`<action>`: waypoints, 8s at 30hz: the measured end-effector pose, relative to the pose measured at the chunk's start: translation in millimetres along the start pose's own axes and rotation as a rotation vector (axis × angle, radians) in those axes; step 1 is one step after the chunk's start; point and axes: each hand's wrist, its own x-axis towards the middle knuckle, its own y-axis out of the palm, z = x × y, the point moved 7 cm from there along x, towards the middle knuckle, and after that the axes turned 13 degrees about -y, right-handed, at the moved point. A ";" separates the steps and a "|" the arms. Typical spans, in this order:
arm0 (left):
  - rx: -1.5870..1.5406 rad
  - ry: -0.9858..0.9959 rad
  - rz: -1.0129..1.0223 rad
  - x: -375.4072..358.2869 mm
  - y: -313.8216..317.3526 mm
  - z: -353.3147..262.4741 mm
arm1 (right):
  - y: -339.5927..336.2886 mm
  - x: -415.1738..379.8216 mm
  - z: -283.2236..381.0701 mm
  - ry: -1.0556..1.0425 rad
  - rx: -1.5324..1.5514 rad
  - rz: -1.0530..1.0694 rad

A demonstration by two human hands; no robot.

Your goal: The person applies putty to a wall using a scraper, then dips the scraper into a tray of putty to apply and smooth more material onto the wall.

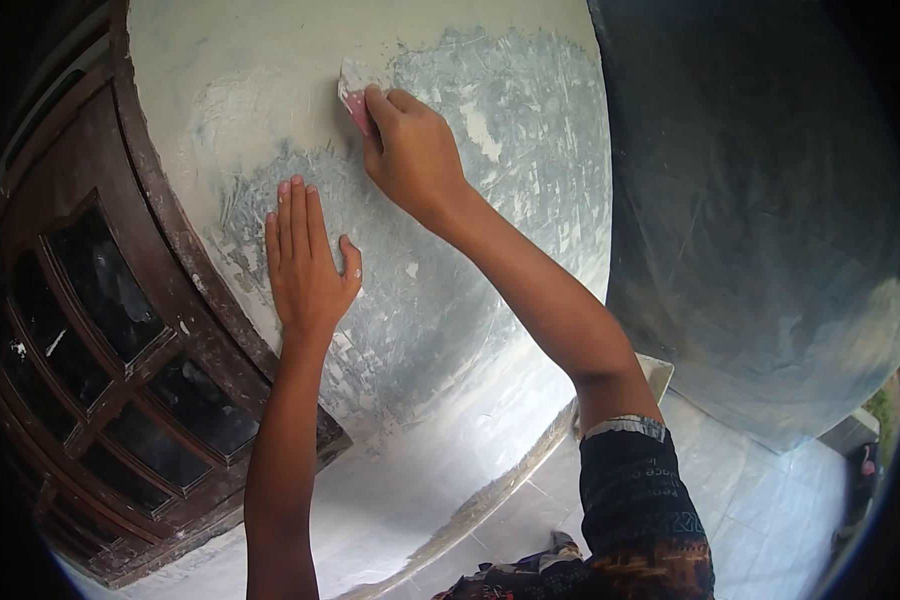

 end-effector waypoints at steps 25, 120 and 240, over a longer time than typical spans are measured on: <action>-0.017 -0.008 0.007 0.0 -4.9 0.4 | 32.0 -54.7 37.5 -0.060 -0.084 0.207; -0.103 0.049 -0.083 1.5 -23.2 20.2 | 34.7 -6.2 -37.2 -0.045 -0.214 0.073; -0.070 0.049 -0.090 0.2 -22.0 18.3 | 47.4 -33.3 -4.6 0.046 -0.275 0.190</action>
